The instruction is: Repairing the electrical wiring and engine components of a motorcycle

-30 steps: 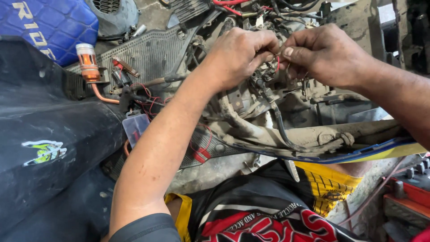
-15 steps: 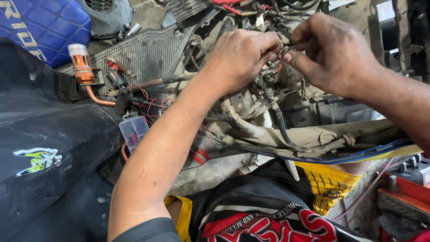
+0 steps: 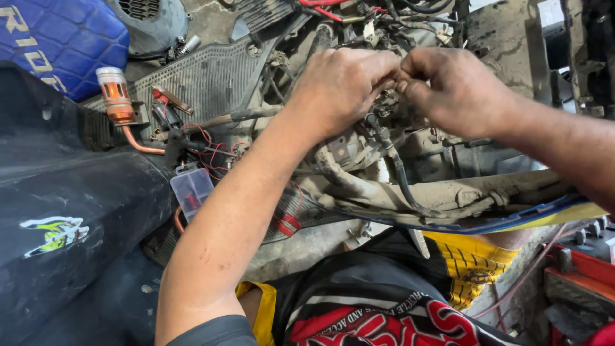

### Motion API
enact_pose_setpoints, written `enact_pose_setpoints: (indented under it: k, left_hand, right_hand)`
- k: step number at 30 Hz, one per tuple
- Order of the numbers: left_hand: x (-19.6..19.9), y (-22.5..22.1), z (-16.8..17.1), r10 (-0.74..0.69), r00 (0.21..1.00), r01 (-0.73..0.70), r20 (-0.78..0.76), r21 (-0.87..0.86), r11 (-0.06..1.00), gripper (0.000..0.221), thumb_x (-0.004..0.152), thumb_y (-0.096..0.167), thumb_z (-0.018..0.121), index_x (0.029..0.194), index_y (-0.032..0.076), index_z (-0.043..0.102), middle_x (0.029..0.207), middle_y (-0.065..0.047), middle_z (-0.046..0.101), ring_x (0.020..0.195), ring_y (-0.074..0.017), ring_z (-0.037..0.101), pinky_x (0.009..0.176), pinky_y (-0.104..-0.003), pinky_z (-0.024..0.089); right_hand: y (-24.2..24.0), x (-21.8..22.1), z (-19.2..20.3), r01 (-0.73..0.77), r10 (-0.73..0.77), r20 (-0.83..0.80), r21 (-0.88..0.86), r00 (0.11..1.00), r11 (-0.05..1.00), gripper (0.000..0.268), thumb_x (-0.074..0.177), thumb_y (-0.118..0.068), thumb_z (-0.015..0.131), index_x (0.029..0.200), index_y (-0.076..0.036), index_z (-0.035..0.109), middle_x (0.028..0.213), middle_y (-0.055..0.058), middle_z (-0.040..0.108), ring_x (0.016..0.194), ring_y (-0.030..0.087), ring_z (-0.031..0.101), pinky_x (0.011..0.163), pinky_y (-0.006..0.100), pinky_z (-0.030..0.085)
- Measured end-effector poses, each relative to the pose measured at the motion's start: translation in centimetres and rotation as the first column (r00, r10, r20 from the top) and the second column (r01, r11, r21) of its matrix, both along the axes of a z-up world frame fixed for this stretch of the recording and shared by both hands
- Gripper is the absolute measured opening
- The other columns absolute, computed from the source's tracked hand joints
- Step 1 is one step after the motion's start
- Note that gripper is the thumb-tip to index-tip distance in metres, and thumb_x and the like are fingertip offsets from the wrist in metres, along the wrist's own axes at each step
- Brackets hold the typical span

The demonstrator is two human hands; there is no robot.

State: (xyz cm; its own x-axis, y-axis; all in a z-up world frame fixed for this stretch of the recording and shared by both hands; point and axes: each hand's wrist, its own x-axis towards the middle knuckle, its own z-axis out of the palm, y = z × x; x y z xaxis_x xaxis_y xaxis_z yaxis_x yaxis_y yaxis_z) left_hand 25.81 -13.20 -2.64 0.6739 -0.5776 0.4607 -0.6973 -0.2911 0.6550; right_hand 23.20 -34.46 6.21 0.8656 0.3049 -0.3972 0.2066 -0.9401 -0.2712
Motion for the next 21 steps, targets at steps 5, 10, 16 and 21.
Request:
enact_pose_setpoints:
  k: [5, 10, 16, 21]
  left_hand:
    - [0.2, 0.2, 0.4, -0.029, 0.998, 0.025, -0.049, -0.078, 0.997, 0.009, 0.095, 0.017, 0.081, 0.099, 0.016, 0.072, 0.081, -0.002, 0.078, 0.074, -0.0311, 0.076, 0.061, -0.054, 0.060]
    - [0.5, 0.0, 0.4, -0.035, 0.984, 0.031, -0.172, -0.026, 0.999, 0.009, 0.096, 0.015, 0.080, 0.096, 0.017, 0.071, 0.073, -0.004, 0.075, 0.069, -0.0294, 0.074, 0.066, -0.054, 0.062]
    - [0.7, 0.0, 0.5, 0.015, 0.970, -0.010, -0.243, 0.023, 1.000, 0.009, 0.097, 0.023, 0.076, 0.095, 0.019, 0.067, 0.079, -0.011, 0.077, 0.073, -0.0394, 0.073, 0.061, -0.057, 0.053]
    - [0.8, -0.1, -0.2, 0.021, 0.980, -0.032, -0.196, -0.052, 0.998, 0.006, 0.093, 0.020, 0.076, 0.097, 0.018, 0.072, 0.082, -0.010, 0.080, 0.074, -0.0394, 0.073, 0.062, -0.055, 0.051]
  right_hand:
    - [-2.6, 0.7, -2.2, 0.590, -0.135, -0.657, 0.542, 0.741, 0.599, 0.008, 0.101, -0.011, 0.068, 0.100, -0.003, 0.065, 0.083, 0.005, 0.063, 0.070, 0.014, 0.058, 0.065, 0.027, 0.049]
    - [-2.3, 0.8, -2.0, 0.029, 0.007, -0.132, 0.270, 0.991, 0.962, 0.007, 0.104, -0.010, 0.071, 0.100, -0.007, 0.066, 0.090, 0.005, 0.070, 0.079, 0.018, 0.063, 0.077, 0.034, 0.053]
    - [-2.2, -0.6, -1.6, -0.374, 0.414, 0.433, -0.179, 0.801, 0.910, 0.028, 0.111, -0.023, 0.081, 0.111, -0.003, 0.061, 0.103, 0.014, 0.062, 0.083, 0.034, 0.062, 0.072, 0.047, 0.053]
    - [-1.6, -0.7, -1.6, -0.437, 0.656, 0.566, -0.489, 0.499, 0.755, 0.034, 0.120, -0.029, 0.074, 0.096, -0.014, 0.056, 0.088, 0.002, 0.059, 0.076, 0.022, 0.062, 0.074, 0.037, 0.048]
